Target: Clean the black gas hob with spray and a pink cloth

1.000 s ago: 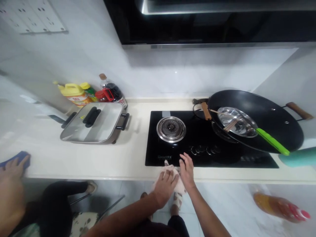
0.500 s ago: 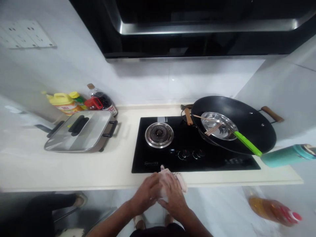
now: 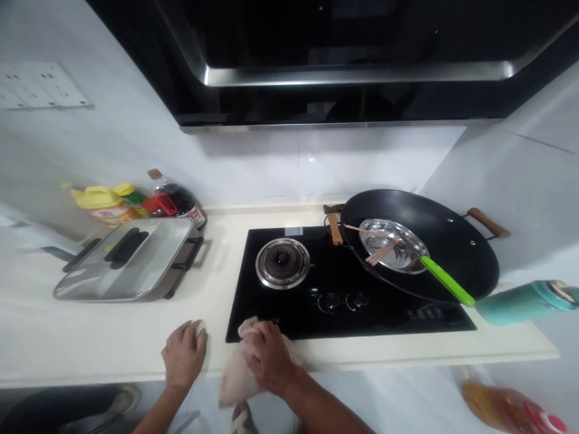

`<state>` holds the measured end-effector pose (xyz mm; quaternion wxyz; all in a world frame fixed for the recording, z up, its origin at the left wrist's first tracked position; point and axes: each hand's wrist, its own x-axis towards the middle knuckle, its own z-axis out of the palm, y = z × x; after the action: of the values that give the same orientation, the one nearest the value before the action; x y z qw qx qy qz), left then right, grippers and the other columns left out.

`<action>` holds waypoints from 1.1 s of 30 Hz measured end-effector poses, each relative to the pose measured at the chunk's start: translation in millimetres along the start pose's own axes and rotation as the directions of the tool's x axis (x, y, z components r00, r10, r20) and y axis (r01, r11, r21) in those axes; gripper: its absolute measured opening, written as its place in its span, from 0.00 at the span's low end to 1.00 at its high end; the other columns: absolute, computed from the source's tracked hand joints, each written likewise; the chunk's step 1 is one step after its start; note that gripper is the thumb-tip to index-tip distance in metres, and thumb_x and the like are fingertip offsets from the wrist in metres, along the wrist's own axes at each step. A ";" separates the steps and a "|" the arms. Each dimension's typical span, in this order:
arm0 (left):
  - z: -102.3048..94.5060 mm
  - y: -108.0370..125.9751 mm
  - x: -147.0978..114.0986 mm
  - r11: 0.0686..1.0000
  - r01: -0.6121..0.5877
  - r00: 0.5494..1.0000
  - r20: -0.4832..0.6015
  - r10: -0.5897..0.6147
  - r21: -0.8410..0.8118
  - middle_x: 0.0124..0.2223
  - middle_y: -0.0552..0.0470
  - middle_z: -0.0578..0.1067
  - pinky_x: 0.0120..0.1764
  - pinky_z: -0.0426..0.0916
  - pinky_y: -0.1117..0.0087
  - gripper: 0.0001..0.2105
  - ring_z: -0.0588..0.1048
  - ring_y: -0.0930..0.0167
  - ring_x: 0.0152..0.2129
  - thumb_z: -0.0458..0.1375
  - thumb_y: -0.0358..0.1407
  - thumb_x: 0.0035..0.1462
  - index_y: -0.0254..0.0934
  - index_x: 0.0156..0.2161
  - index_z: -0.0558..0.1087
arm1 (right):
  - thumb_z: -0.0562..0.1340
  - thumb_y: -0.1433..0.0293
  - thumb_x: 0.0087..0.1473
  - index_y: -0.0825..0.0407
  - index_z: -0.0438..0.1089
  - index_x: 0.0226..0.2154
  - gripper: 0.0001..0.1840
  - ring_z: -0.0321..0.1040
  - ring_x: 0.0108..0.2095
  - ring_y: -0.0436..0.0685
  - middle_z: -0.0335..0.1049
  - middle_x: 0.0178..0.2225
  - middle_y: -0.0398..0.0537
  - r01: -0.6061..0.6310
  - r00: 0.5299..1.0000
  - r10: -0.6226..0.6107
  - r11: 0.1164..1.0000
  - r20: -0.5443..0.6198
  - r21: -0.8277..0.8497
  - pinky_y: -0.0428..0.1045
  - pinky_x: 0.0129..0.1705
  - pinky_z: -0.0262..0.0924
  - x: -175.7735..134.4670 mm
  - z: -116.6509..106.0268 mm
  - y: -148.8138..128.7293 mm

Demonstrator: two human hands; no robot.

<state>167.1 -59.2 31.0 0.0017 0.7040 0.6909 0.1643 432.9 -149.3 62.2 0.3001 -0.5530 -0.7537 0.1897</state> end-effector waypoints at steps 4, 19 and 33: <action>-2.8 -0.3 -0.9 1.000 0.009 1.000 -0.008 -0.009 0.019 0.58 0.40 0.74 0.56 0.66 0.50 0.18 0.69 0.56 0.58 0.49 0.42 0.70 0.39 0.54 0.76 | 0.61 0.64 0.64 0.43 0.70 0.59 0.21 0.58 0.61 0.68 0.62 0.64 0.54 -0.218 0.975 0.223 0.959 0.007 -0.183 0.66 0.64 0.53 34.9 -26.2 12.0; -4.5 0.8 1.3 0.995 0.017 0.999 0.041 -0.021 0.093 0.59 0.39 0.74 0.56 0.66 0.51 0.18 0.70 0.56 0.58 0.48 0.40 0.70 0.39 0.55 0.76 | 0.65 0.65 0.53 0.49 0.72 0.52 0.23 0.51 0.68 0.71 0.60 0.67 0.58 -0.413 0.911 0.400 0.885 -0.103 -0.214 0.67 0.70 0.45 12.0 -45.0 78.5; 2.7 -10.2 -0.5 0.998 0.059 0.997 0.053 -0.059 0.011 0.59 0.41 0.76 0.56 0.67 0.51 0.20 0.71 0.56 0.57 0.46 0.43 0.68 0.43 0.53 0.77 | 0.56 0.64 0.55 0.60 0.53 0.70 0.42 0.55 0.69 0.68 0.62 0.67 0.63 -0.679 0.732 0.633 0.710 -0.252 -0.188 0.58 0.70 0.47 149.9 -118.8 207.2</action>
<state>157.7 -58.6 26.0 0.0217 0.6873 0.7120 0.1423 629.5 52.9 59.5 0.1979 -0.8341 -0.4973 0.1331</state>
